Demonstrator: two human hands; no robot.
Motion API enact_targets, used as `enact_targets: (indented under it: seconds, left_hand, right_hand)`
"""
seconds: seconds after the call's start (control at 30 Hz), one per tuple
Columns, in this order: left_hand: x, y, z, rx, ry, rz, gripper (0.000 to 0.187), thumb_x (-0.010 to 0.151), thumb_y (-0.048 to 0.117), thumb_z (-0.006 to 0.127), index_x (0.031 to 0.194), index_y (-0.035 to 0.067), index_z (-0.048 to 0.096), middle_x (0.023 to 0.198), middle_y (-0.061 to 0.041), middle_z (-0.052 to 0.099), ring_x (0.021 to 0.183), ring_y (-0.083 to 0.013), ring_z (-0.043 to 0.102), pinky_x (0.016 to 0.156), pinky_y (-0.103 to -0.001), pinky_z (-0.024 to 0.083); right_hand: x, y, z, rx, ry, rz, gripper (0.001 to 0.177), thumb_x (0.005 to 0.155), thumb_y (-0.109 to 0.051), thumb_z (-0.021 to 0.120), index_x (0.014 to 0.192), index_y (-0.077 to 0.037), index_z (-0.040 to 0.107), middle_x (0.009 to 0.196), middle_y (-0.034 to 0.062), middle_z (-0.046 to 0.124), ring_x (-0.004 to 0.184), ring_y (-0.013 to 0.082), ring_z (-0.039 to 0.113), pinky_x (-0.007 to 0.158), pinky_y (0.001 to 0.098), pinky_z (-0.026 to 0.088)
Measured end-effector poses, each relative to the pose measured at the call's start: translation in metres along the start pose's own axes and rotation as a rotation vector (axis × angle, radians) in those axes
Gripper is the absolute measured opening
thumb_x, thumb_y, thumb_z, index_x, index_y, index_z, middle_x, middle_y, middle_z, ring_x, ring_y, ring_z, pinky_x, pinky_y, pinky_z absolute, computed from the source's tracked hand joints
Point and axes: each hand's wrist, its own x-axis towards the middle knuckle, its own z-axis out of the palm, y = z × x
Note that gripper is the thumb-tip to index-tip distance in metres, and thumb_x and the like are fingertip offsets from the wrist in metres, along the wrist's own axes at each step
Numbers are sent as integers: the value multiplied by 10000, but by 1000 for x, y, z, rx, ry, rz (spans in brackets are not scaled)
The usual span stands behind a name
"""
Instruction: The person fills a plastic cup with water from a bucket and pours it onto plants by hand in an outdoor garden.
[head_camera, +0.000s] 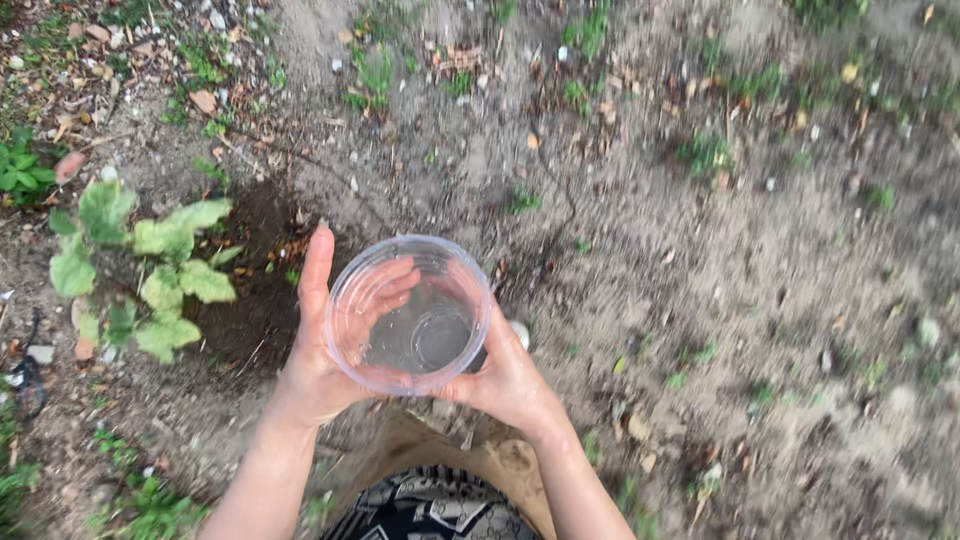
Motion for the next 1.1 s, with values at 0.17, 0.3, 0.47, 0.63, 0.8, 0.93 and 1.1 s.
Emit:
enact_targets:
  seconds: [0.17, 0.3, 0.47, 0.63, 0.8, 0.93, 1.1]
  left_hand:
    - [108, -1, -5, 53, 54, 10, 1435, 702, 69, 949, 1704, 274, -58, 1663, -204, 407, 1542, -361, 436, 1271, -531, 373]
    - [186, -5, -22, 10, 63, -48, 1416, 731, 114, 959, 1680, 257, -82, 1731, -170, 308, 1585, -358, 365, 1282, -529, 330]
    - [288, -27, -63, -118, 85, -104, 1200, 827, 287, 900, 1700, 190, 83, 1669, -192, 384, 1552, -373, 409, 1240, -547, 380]
    - [405, -53, -119, -119, 89, -125, 974, 898, 383, 833, 1659, 130, 279, 1628, -206, 441, 1516, -384, 456, 1220, -550, 413]
    - [511, -44, -169, -60, 66, -94, 903, 914, 307, 829, 1632, 166, 299, 1586, -192, 480, 1467, -377, 490, 1209, -538, 412]
    - [568, -42, -204, 43, 36, -123, 718, 943, 277, 786, 1561, 92, 472, 1628, -181, 485, 1525, -377, 478, 1252, -543, 404]
    - [639, -54, -251, 0, 86, -126, 665, 950, 263, 782, 1514, 70, 486, 1611, -164, 496, 1500, -363, 497, 1235, -549, 421]
  right_hand:
    - [98, -22, -77, -115, -64, -43, 1121, 708, -256, 946, 1626, -41, 338, 1633, 162, 477, 1542, 296, 454, 1273, 434, 367]
    - [172, -18, -116, -129, 3, -62, 1130, 675, -228, 946, 1609, -32, 342, 1625, 169, 463, 1529, 299, 450, 1259, 431, 376]
    - [269, 5, -160, -128, 41, -45, 1126, 676, -215, 953, 1605, -41, 343, 1608, 166, 474, 1522, 304, 451, 1255, 435, 363]
    - [388, 21, -197, -184, 83, -78, 1106, 688, -219, 948, 1607, -57, 354, 1604, 159, 493, 1521, 298, 477, 1259, 431, 392]
    - [498, 13, -226, -73, 65, -69, 1141, 669, -202, 933, 1621, -32, 327, 1638, 174, 448, 1551, 303, 418, 1282, 444, 338]
    - [569, 14, -239, 52, 54, 30, 1170, 686, -257, 942, 1620, -34, 273, 1633, 168, 421, 1537, 291, 408, 1257, 434, 361]
    - [662, 26, -258, -145, -12, -41, 1140, 723, -235, 956, 1633, -35, 300, 1663, 181, 426, 1573, 305, 406, 1285, 441, 363]
